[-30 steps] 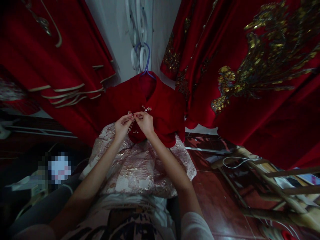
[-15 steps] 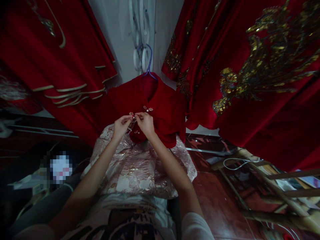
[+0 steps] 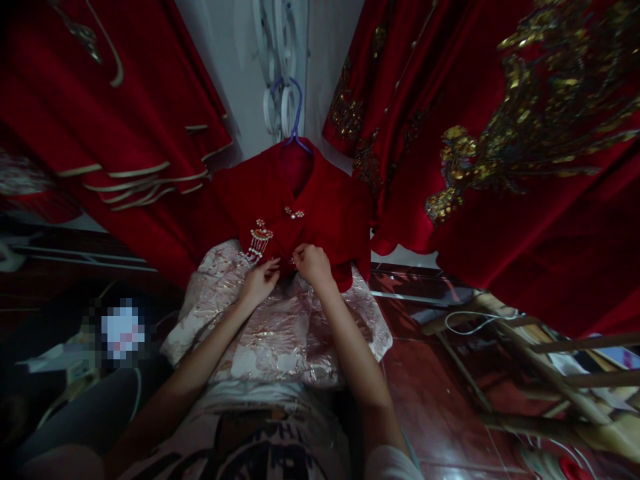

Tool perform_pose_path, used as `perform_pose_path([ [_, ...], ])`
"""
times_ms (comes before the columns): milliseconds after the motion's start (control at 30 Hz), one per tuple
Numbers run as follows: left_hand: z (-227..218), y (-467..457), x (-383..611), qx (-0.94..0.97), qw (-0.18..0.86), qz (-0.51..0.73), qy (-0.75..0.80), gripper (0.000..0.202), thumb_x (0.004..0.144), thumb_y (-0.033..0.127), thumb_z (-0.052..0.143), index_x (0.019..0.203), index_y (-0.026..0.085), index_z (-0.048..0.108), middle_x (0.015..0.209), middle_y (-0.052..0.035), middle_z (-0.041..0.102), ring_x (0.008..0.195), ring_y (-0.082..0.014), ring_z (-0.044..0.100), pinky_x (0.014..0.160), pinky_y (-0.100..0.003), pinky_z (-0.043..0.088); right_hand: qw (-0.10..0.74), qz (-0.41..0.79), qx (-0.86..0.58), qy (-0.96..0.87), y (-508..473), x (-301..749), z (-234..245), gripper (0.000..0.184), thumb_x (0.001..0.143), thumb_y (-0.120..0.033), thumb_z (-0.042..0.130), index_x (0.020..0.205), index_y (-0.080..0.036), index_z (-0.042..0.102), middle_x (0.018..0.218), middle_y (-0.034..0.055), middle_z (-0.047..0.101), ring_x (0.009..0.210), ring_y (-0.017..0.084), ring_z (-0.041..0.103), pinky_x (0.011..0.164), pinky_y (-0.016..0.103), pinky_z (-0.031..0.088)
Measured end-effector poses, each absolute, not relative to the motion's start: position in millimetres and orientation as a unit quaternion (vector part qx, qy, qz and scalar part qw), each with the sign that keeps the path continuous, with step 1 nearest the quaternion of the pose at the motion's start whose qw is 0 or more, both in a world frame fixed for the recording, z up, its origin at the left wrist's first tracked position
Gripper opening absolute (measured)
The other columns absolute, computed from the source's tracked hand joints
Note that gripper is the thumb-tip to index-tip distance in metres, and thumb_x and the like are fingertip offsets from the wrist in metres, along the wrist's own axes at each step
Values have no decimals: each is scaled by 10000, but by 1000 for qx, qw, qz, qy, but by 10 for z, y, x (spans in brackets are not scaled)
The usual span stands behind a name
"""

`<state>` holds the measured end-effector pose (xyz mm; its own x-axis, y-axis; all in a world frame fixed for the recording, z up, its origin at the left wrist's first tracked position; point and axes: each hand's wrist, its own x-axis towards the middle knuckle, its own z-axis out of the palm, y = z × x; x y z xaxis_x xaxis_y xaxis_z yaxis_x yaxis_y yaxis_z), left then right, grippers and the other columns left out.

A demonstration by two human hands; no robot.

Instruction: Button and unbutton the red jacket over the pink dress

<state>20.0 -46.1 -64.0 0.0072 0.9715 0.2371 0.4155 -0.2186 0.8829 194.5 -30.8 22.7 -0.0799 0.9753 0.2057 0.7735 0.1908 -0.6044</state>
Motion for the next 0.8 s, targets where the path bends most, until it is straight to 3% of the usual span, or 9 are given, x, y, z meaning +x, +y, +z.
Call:
perform_pose_path([
  [167,-612,-513,210,705,219,369,566,494,834,189,546,1327,175,516,1180,-105,656,838,-163,676,805,-310,556,177,160,-666,-707,-359,1912,218,251,838,-336,627,1031,-192,698,954,94,737,877,200,699,747,253,489],
  [300,-533,-572,195,735,129,325,582,476,874,214,501,1347,161,498,1241,-122,614,926,-203,666,881,-337,535,123,151,-688,-700,-391,1853,231,318,870,-373,579,1086,-165,684,1032,143,719,994,235,678,815,283,485],
  [400,-513,-585,186,744,109,314,580,477,885,223,485,1354,138,488,1260,-132,598,969,-220,657,902,-342,528,90,159,-691,-699,-409,1809,227,412,817,-369,639,1152,-129,651,1065,181,704,1048,270,661,842,305,487],
  [533,-527,-545,178,753,102,309,573,476,882,215,484,1345,106,490,1249,-144,596,1018,-239,635,930,-357,516,99,178,-676,-708,-385,1793,155,488,784,-339,677,1221,-135,600,1048,165,712,1048,271,665,848,313,489],
  [800,-539,-512,125,761,85,311,562,324,843,153,498,1148,103,596,1091,-145,631,1015,-265,614,932,-403,510,168,184,-668,-701,-300,1757,-78,285,798,-288,664,1057,-173,628,902,90,727,854,199,696,714,250,469],
])
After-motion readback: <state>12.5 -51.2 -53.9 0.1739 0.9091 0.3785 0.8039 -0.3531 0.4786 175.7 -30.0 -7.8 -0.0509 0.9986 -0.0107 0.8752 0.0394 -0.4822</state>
